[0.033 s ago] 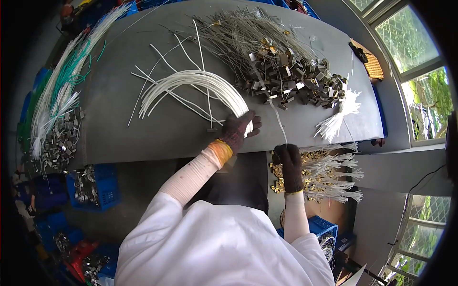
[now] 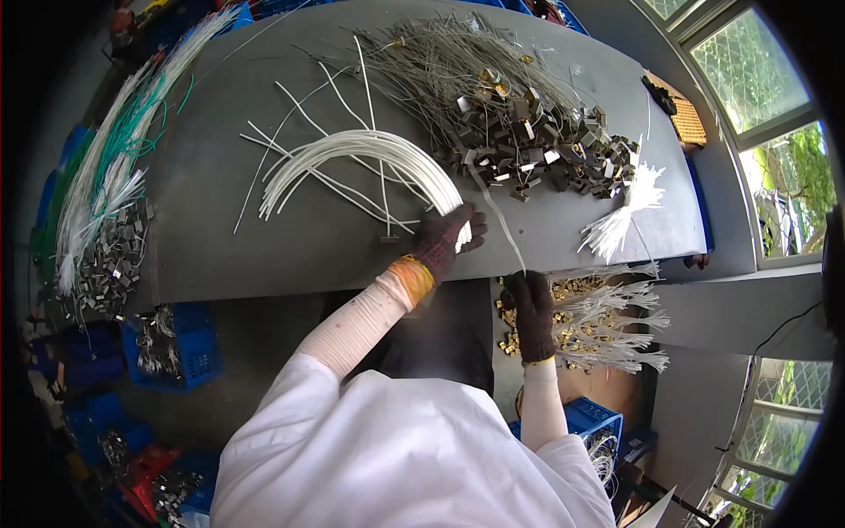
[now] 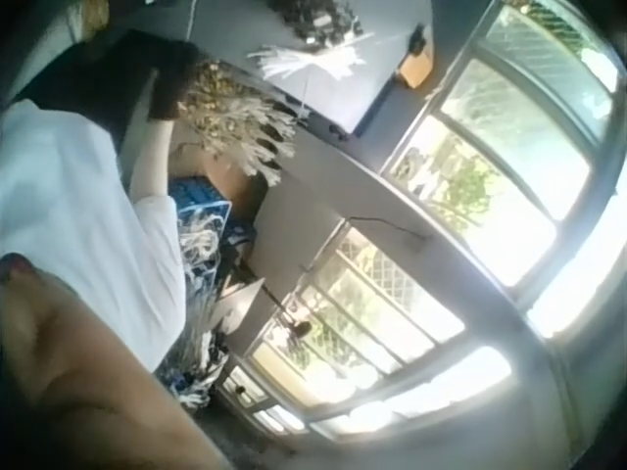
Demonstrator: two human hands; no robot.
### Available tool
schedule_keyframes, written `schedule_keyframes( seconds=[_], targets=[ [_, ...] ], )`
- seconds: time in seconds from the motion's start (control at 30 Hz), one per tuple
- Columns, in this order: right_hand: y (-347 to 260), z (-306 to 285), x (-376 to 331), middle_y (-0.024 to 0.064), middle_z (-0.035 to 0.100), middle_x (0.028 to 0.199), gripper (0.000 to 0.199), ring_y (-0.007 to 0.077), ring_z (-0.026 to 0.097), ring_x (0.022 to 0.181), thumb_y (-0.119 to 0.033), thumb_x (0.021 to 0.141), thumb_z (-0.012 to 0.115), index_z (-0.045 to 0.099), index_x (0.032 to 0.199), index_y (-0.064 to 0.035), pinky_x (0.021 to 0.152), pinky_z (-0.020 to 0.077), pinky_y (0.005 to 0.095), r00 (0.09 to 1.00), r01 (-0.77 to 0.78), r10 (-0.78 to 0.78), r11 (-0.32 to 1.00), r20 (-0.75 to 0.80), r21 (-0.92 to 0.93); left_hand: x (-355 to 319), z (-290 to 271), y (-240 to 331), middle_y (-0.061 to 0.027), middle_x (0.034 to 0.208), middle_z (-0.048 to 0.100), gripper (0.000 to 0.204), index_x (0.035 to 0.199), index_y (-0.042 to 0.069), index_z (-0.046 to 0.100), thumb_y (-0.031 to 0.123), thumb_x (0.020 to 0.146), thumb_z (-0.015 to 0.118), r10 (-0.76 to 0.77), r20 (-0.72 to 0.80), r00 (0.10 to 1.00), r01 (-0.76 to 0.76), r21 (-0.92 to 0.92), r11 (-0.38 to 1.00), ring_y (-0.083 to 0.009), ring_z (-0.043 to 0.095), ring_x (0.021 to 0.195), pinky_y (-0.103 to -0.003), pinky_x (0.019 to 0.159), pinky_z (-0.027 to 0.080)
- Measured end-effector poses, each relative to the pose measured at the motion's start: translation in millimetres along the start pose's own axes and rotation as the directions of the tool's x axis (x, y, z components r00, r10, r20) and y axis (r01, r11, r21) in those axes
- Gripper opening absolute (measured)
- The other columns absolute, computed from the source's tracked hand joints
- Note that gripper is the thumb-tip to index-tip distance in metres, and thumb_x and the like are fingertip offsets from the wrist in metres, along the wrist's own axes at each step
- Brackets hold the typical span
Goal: The person bundles and organizes electrical wiring harnesses by hand at an assembly station, working with wires, connectors, and cable assemblies, and placing them into bins.
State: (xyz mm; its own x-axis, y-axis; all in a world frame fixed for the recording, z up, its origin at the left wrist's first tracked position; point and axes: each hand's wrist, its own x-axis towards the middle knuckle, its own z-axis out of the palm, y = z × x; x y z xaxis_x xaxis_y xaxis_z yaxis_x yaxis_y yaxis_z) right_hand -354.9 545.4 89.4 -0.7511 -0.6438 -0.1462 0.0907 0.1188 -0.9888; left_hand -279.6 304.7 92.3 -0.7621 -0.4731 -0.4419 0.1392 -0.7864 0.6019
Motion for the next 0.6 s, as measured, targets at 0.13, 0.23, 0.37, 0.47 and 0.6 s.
schedule_keyframes(
  seconds=[0.13,0.23,0.37,0.47,0.6],
  targets=[
    [33.7,-9.8,-57.0,0.0075,0.069,0.095,0.02,0.0151,0.064,0.084,-0.012,0.105,0.06,0.066,0.122,-0.0025,0.07,0.0519,0.031,0.993,0.114,-0.1,0.911,0.055,-0.397,11.2,3.0,-19.2,-0.0145,0.119,0.073,0.032,0.125,0.005,0.067,0.025,0.1,0.072,-0.049,0.126,0.991,0.082,-0.274,0.958,-0.0305,0.072,0.108,-0.05,0.095,0.06],
    [37.9,-37.9,-96.3,0.0164,0.071,0.105,0.029,0.0211,0.07,0.098,-0.012,0.104,0.062,0.065,0.131,-0.0029,0.08,0.0567,0.0353,0.981,0.049,0.074,0.803,0.181,-0.594,10.6,-3.4,9.5,-0.0125,0.109,0.075,0.026,0.12,0.005,0.067,0.024,0.102,0.066,0.286,0.15,0.947,-0.303,0.108,0.947,-0.0276,0.074,0.1,-0.045,0.091,0.062],
    [30.7,-61.7,-151.9,0.005,0.069,0.09,0.015,0.0122,0.062,0.079,-0.013,0.105,0.064,0.069,0.114,-0.003,0.07,0.0504,0.03,0.97,-0.159,0.214,0.916,0.114,-0.367,8.8,-14.9,78.7,-0.0129,0.118,0.073,0.027,0.127,0.004,0.067,0.02,0.106,0.063,0.109,0.072,0.991,-0.103,-0.077,0.992,-0.0275,0.07,0.117,-0.042,0.103,0.057],
    [34.1,-65.0,-172.6,0.0012,0.068,0.086,0.013,0.0088,0.058,0.075,-0.015,0.104,0.066,0.071,0.107,-0.0032,0.067,0.0474,0.0281,0.978,-0.155,0.192,0.929,0.08,-0.336,11.8,-20.1,123.8,-0.0153,0.11,0.074,0.019,0.118,0.002,0.067,0.014,0.104,0.063,0.165,0.011,0.986,-0.159,-0.21,0.965,-0.0317,0.073,0.107,-0.048,0.097,0.061],
    [42.6,-70.4,-181.4,0.0059,0.066,0.083,0.011,0.0147,0.059,0.072,-0.014,0.103,0.067,0.071,0.105,-0.0036,0.064,0.0479,0.0324,0.987,-0.072,0.125,0.903,0.099,-0.423,6.5,-30.5,156.2,-0.016,0.11,0.074,0.021,0.12,0.002,0.067,0.016,0.103,0.065,0.271,-0.022,0.962,-0.27,-0.179,0.946,-0.0336,0.074,0.104,-0.051,0.094,0.062]
  ],
)
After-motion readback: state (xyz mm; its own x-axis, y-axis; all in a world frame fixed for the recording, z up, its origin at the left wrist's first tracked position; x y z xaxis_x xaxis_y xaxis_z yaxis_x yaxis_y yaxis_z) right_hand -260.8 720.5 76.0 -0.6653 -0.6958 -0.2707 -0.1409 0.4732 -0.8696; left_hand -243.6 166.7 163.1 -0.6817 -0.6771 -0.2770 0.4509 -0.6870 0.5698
